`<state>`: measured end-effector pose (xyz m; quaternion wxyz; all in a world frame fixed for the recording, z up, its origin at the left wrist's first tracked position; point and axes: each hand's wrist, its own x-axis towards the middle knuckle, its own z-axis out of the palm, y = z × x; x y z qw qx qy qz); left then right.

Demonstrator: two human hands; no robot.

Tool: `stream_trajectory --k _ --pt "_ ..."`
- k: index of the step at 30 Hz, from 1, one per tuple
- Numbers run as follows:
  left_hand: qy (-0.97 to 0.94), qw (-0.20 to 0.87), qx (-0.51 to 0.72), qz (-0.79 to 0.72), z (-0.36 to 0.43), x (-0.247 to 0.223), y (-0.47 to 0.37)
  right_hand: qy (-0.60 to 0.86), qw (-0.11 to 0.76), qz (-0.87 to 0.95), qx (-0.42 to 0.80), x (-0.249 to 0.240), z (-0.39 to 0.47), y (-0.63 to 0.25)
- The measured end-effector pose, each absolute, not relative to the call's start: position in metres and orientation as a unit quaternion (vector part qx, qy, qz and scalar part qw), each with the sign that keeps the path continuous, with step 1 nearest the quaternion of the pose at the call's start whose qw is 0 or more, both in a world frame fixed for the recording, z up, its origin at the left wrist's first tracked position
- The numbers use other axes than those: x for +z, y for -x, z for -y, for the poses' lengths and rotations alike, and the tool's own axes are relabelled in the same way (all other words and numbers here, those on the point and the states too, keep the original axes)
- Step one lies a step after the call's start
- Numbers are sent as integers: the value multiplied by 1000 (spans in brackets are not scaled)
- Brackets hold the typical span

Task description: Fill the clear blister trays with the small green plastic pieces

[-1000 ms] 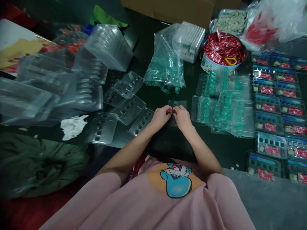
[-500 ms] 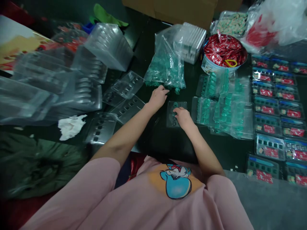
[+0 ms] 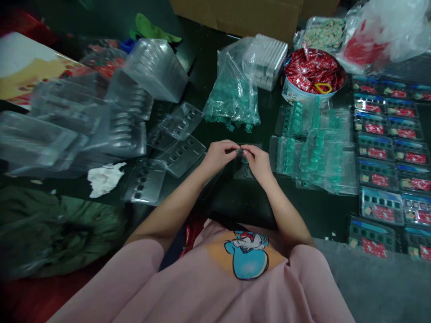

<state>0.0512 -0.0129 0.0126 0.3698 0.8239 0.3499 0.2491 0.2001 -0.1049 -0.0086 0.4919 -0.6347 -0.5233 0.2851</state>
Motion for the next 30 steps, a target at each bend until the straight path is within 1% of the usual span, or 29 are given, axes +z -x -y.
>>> stream_trajectory --k 3,8,12,14,17,21,23,27,30 --pt "-775 402 272 -405 32 12 -48 638 482 496 340 -6 111 -195" --pt "-724 449 289 -436 51 4 -42 638 474 499 346 -7 124 -192" --pt "-698 478 290 -448 64 3 -33 591 508 430 455 -12 131 -186" --pt "-683 489 287 -461 72 1 -28 580 514 406 484 -14 137 -181" --pt "-658 512 280 -476 86 -6 -22 592 499 401 489 -15 152 -173" --pt "-603 583 294 -458 104 -18 -21 592 470 412 509 -21 172 -169" --pt "-587 605 297 -448 109 -20 -22 581 470 413 520 -25 177 -169" --pt "-613 587 278 -450 108 -20 -24 582 501 383 514 -29 180 -167" --pt "-636 563 268 -455 106 -21 -23 594 503 395 488 -28 182 -166"
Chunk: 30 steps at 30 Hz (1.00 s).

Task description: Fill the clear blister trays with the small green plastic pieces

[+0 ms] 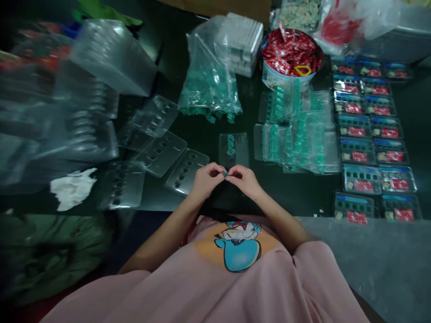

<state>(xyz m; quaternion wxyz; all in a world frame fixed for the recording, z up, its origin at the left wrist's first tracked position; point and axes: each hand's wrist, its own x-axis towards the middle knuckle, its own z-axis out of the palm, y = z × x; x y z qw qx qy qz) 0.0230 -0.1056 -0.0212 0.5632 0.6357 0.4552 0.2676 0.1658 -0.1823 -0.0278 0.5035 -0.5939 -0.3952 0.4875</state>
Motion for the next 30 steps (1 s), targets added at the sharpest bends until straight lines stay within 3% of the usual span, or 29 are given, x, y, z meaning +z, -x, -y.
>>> stream_trajectory --k 13,25,30 --pt "-501 687 276 -449 104 -11 -37 579 607 279 467 -24 174 -166" --pt "-680 500 292 -450 36 -16 -70 654 534 397 360 -43 98 -205" --pt "-679 496 303 -449 14 -12 -81 657 535 403 346 -41 73 -216"
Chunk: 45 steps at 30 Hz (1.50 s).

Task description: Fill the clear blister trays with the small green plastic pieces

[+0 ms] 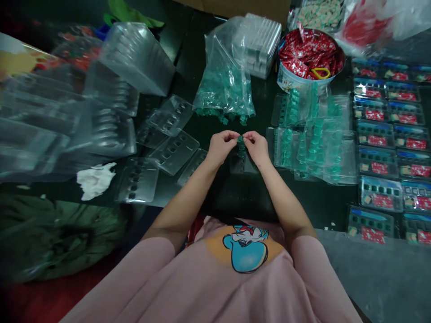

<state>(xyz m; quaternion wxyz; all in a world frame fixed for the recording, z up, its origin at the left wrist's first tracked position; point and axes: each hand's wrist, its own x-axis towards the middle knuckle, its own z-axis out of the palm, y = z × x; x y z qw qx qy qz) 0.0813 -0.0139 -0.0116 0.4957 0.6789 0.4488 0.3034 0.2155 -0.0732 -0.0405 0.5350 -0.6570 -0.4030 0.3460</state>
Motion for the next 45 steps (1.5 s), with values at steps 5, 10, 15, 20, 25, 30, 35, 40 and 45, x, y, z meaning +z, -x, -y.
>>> stream_trajectory --k 5,10,15,20,25,30,35,40,45 --pt "-711 510 263 -406 36 5 -60 619 522 417 413 -29 101 -210" --pt "-735 462 204 -452 71 -4 -44 674 456 424 398 -32 137 -195" --pt "-774 372 172 -483 77 -11 -51 716 416 463 318 -34 137 -189" --pt "-801 314 151 -486 78 -13 -60 737 367 509 250 -36 137 -189" --pt "-812 294 144 -484 78 -20 -65 748 328 544 192 -40 138 -187" --pt "-787 302 159 -514 74 -25 -67 758 303 547 185 -40 128 -188" --pt "-810 266 144 -502 73 -29 -68 771 266 551 179 -41 122 -188" --pt "-856 207 109 -461 72 -29 -67 766 245 575 150 -43 124 -186" --pt "-864 232 121 -430 70 -21 -59 749 254 594 149 -38 128 -192"
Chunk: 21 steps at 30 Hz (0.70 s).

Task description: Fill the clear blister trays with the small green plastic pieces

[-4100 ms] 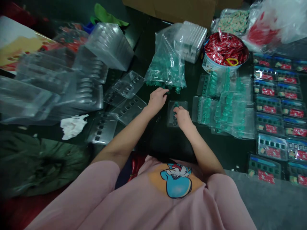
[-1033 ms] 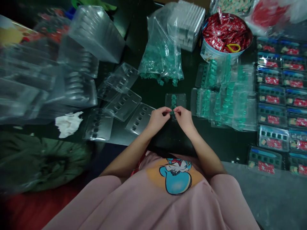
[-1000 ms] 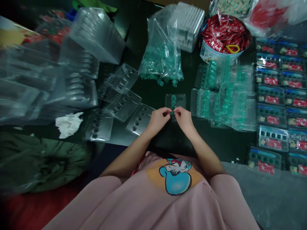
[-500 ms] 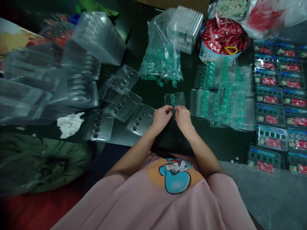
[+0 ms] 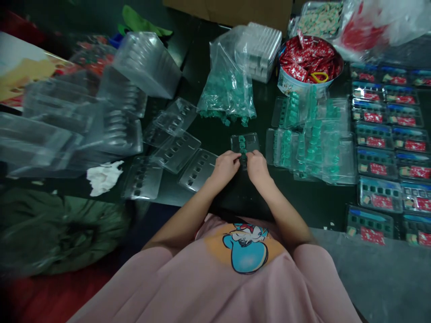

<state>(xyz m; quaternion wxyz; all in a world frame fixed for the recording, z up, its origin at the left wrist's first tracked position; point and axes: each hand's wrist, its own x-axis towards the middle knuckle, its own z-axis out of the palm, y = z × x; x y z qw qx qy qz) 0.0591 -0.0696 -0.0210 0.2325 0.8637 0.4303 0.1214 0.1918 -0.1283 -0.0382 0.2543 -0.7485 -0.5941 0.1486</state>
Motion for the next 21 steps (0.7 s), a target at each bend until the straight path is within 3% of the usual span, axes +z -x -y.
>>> stream_trajectory --k 5,16,19,21 --pt "-847 298 147 -415 62 -24 -55 710 298 602 212 -33 125 -201" --pt "-880 300 35 -367 35 -9 -62 723 236 607 230 -35 115 -204" --pt "-856 324 91 -393 2 2 -62 720 245 607 232 -37 114 -204" --pt "-834 272 165 -451 -25 4 -66 715 257 604 241 -37 114 -204"
